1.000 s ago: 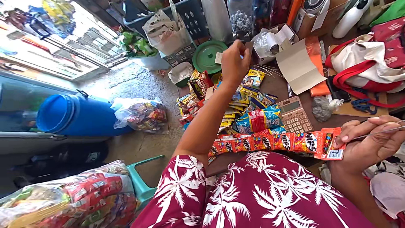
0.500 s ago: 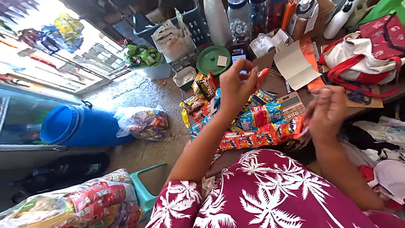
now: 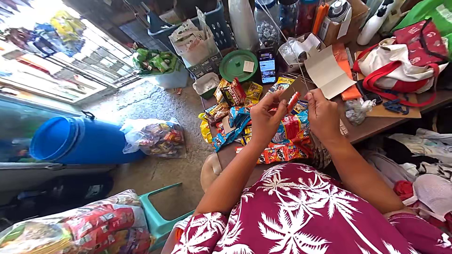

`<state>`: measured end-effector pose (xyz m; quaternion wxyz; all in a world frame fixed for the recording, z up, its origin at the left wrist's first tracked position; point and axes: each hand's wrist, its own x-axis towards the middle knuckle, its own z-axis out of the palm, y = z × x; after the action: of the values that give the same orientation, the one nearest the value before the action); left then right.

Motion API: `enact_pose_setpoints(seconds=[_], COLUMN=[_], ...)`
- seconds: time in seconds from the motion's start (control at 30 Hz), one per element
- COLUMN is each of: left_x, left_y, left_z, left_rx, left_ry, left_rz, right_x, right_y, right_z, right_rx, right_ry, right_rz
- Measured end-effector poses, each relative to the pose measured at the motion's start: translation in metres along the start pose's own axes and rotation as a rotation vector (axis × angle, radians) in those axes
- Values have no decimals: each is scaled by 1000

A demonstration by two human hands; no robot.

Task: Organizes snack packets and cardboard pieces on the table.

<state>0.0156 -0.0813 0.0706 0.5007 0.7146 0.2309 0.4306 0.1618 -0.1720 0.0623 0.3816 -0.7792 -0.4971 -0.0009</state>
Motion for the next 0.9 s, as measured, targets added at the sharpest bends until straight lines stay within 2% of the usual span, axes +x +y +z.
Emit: enact_pose_setpoints(seconds=[0.33,0.67,0.9], left_x=[-2,2,3], left_y=[-11,-18,-19], left_z=[1,-5,-7], left_rx=[181,600,690], left_ry=[-7,-77,-89], left_rz=[107,461,519], right_x=[-1,-1,0], right_y=[-3,-3,-1], right_z=[-1,-8,-6], right_rx=[-79,-206,-217], right_ry=[-20,-42,-66], right_rz=[-14,-24,-35])
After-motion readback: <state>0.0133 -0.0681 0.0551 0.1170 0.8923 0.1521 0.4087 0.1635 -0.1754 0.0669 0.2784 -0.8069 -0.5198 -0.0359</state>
